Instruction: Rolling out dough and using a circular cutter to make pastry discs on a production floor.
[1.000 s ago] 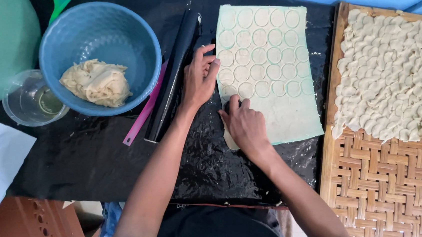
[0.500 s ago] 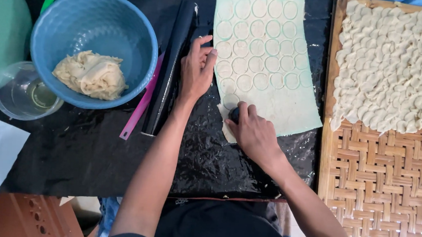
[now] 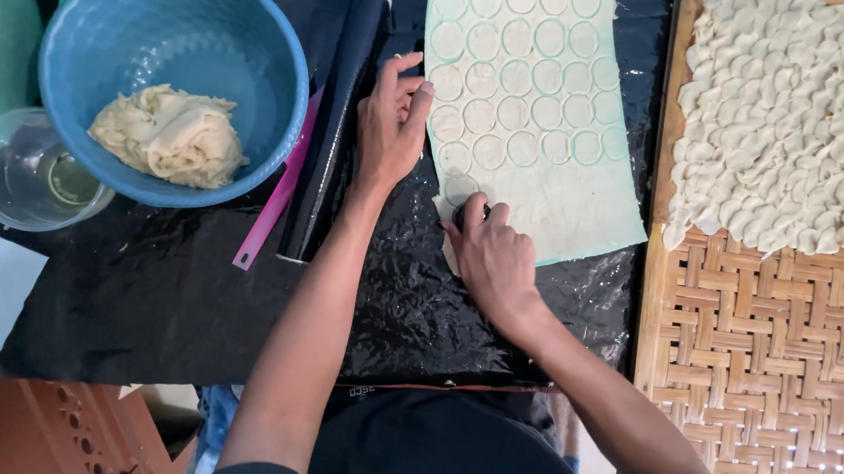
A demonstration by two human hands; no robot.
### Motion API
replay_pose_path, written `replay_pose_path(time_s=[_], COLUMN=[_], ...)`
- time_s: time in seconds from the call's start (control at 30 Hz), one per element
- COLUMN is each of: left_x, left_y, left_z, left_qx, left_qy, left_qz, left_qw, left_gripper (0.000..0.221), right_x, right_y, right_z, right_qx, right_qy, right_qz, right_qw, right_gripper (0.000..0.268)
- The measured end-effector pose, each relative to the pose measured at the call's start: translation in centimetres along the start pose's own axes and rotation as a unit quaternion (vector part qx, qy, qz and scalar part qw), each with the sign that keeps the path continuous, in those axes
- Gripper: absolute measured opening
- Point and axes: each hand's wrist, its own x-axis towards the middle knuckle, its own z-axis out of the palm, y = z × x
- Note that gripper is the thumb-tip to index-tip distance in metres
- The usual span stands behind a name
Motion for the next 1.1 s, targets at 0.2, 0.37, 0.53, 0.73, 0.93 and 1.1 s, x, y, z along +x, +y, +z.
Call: replay_pose_path(time_s=[0.2,0.37,0.53,0.73,0.93,1.1], left_x=[0.0,0.1,-0.1,-0.2,-0.1,0.3], left_y=[0.2,0.1,-0.5,-0.2,-0.6,0.4], left_z=[-0.2,-0.3,-0.1,-0.3,-0.3,-0.6], left_qx=[-0.014,0.001,0.028,0.015,-0.003,0.011], left_qy=[-0.007,-0.005,-0.005,-0.014,-0.002,-0.032], left_qz=[0.024,0.012,0.015,0.01,0.058,-0.018], left_qw=[1.0,1.0,0.999,1.0,0.998,0.999], left_gripper=[0.031,0.032,0.032,0.034,0.034,0.014], right_x=[-0.1,-2.5,-3.8,-3.8,-3.9,-3.9], right_y=[2.7,2.0,0.6,0.0,1.1,-0.5], right_z=[-1.2,-3.8,-2.6,-0.8,-0.7,0.1], right_qx=[0.105,0.153,0.115,0.02,-0.024,0.002], right_qy=[-0.027,-0.025,-0.038,-0.08,0.021,-0.02], right_qz=[0.028,0.064,0.05,0.055,-0.082,0.03], right_qw=[0.994,0.986,0.991,0.995,0.996,0.999], right_gripper=[0.051,0.05,0.05,0.055,0.054,0.057])
